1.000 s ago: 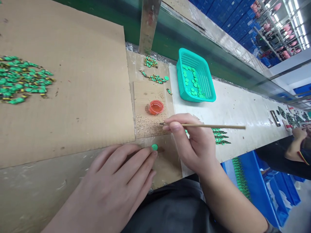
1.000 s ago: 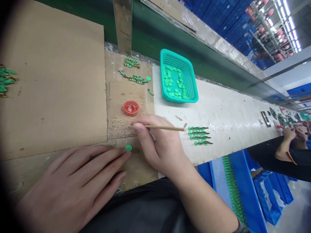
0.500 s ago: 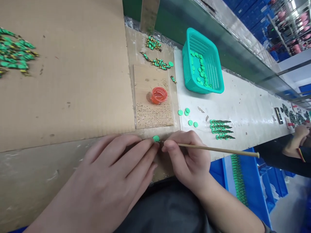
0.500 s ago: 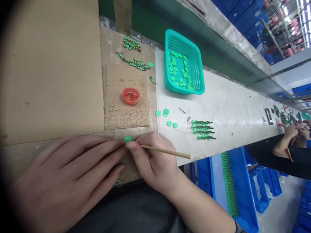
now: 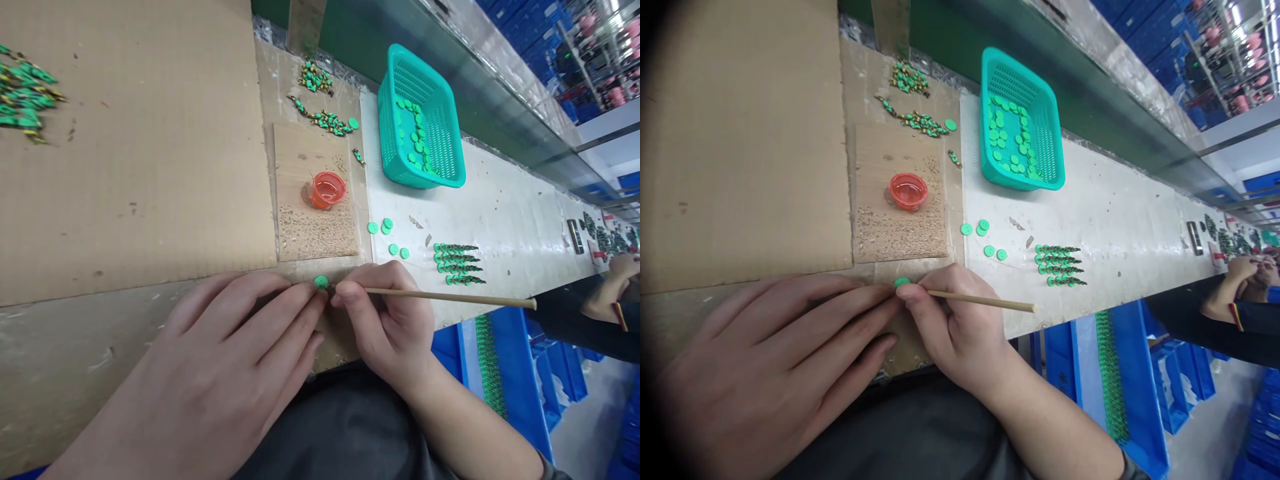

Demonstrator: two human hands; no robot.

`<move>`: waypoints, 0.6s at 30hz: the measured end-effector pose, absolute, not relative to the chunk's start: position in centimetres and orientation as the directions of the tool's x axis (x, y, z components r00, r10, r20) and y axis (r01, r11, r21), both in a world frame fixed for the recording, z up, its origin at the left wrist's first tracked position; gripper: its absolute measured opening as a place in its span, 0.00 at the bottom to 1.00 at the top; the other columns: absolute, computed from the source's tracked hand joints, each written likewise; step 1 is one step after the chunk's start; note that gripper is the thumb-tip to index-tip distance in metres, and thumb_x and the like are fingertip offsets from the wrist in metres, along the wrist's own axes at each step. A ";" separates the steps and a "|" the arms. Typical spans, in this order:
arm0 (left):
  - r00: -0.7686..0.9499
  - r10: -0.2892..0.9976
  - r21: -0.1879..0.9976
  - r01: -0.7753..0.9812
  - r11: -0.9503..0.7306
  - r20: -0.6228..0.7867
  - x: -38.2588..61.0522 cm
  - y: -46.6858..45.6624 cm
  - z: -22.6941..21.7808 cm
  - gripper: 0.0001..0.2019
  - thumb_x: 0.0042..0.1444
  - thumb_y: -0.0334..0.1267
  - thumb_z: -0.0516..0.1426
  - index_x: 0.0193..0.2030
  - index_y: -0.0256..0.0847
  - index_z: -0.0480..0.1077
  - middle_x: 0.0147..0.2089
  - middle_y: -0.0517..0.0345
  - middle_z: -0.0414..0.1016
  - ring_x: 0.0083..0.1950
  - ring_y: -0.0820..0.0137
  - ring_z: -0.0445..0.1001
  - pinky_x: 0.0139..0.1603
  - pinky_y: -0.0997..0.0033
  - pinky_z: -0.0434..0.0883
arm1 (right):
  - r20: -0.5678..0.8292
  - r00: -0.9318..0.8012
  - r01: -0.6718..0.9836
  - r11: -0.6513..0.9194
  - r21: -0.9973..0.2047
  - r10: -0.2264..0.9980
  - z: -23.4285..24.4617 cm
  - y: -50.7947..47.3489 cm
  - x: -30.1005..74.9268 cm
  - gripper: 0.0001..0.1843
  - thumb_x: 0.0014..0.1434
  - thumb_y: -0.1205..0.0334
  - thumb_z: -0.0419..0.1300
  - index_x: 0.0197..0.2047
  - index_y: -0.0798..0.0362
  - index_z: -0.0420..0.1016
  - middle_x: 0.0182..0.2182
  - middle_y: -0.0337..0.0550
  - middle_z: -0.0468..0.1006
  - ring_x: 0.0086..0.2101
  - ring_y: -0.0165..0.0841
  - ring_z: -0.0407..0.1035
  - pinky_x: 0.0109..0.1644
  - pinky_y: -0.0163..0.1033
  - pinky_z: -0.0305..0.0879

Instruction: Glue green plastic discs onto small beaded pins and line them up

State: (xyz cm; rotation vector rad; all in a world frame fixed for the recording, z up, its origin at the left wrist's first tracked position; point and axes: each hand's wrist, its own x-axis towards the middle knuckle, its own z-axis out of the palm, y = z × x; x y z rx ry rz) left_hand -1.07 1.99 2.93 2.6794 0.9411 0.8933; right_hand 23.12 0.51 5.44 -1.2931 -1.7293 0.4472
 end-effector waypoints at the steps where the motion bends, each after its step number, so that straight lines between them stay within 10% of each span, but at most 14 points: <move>1: 0.622 0.617 0.337 0.519 -0.786 0.481 -1.1 2.0 3.0 0.18 0.86 0.39 0.61 0.75 0.46 0.84 0.67 0.50 0.91 0.68 0.50 0.85 0.73 0.40 0.78 | 0.440 -0.045 0.571 0.384 -0.726 0.897 5.4 0.5 23.1 0.09 0.86 0.61 0.72 0.48 0.44 0.80 0.35 0.35 0.88 0.32 0.33 0.85 0.38 0.40 0.83; 18: 0.634 0.582 0.283 0.516 -0.809 0.509 -0.8 2.5 3.4 0.14 0.89 0.37 0.58 0.70 0.40 0.83 0.65 0.49 0.93 0.64 0.50 0.85 0.69 0.41 0.77 | 0.428 0.152 0.432 0.329 -0.840 0.891 5.6 -0.5 23.0 0.07 0.91 0.62 0.64 0.59 0.43 0.86 0.35 0.33 0.88 0.31 0.30 0.84 0.39 0.37 0.83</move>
